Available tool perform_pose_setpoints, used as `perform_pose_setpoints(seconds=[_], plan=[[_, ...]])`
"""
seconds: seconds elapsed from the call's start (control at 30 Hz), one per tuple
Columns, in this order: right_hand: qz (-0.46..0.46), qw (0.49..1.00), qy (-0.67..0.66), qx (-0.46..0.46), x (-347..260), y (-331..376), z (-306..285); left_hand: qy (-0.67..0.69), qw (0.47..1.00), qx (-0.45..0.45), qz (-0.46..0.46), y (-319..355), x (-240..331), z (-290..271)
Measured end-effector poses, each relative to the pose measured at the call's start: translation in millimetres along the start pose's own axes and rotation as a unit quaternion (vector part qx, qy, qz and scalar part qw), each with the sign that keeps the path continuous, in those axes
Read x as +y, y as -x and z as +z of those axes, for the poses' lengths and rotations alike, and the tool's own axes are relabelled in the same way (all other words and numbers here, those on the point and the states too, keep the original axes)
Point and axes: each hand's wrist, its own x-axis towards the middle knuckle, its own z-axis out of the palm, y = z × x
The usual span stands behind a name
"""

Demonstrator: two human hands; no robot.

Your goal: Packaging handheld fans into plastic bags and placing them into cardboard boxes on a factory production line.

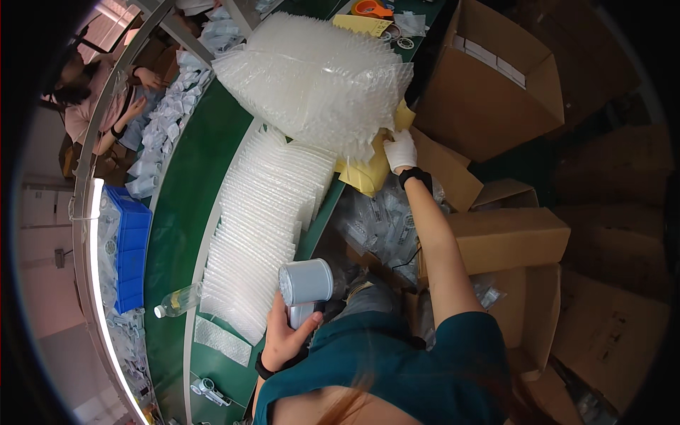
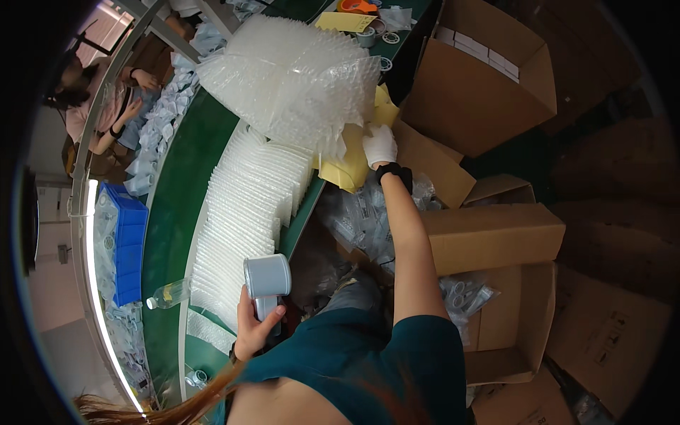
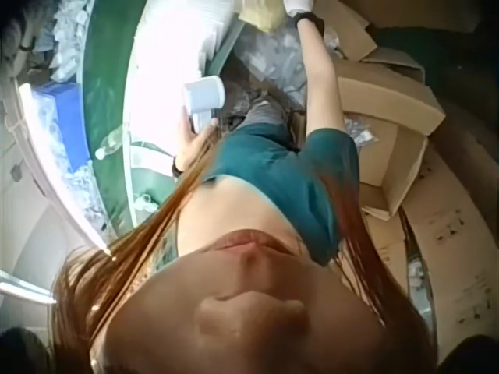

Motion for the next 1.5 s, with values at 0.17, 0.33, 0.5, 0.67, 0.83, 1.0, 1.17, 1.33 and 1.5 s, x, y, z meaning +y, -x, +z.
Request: perform_pose_setpoints(seconds=[0.17, 0.33, 0.5, 0.67, 0.83, 1.0, 1.17, 1.33, 1.5], plan=[[-0.016, 0.999, 0.018, -0.046, -15, -1, -3, -0.058, 0.996, -0.013, 0.059, -15, 11, 2], [-0.069, 0.997, 0.034, -0.028, -15, -1, 9, -0.035, 0.995, 0.007, 0.094, -22, 19, 7], [-0.088, 0.995, 0.011, -0.038, -18, -11, -12, 0.036, 0.998, 0.011, 0.051, -27, 22, 4], [-0.121, 0.99, 0.039, -0.063, -13, -11, 4, 0.159, 0.984, 0.051, 0.054, -24, 16, 5], [-0.161, 0.978, 0.111, -0.069, -18, -12, 4, 0.24, 0.965, 0.077, 0.074, -16, 15, 5], [-0.122, 0.992, -0.015, -0.034, -14, -9, 1, 0.247, 0.963, 0.073, 0.074, -8, 9, 0], [0.126, 0.949, -0.286, 0.032, 30, 14, -26, 0.256, 0.96, 0.05, 0.103, -3, 2, -4], [0.094, 0.848, -0.511, -0.106, -88, 137, -135, 0.234, 0.953, 0.093, 0.169, -3, -12, 0], [-0.133, 0.78, -0.523, -0.317, -196, 200, -181, 0.146, 0.964, 0.123, 0.186, -9, -17, 1]])
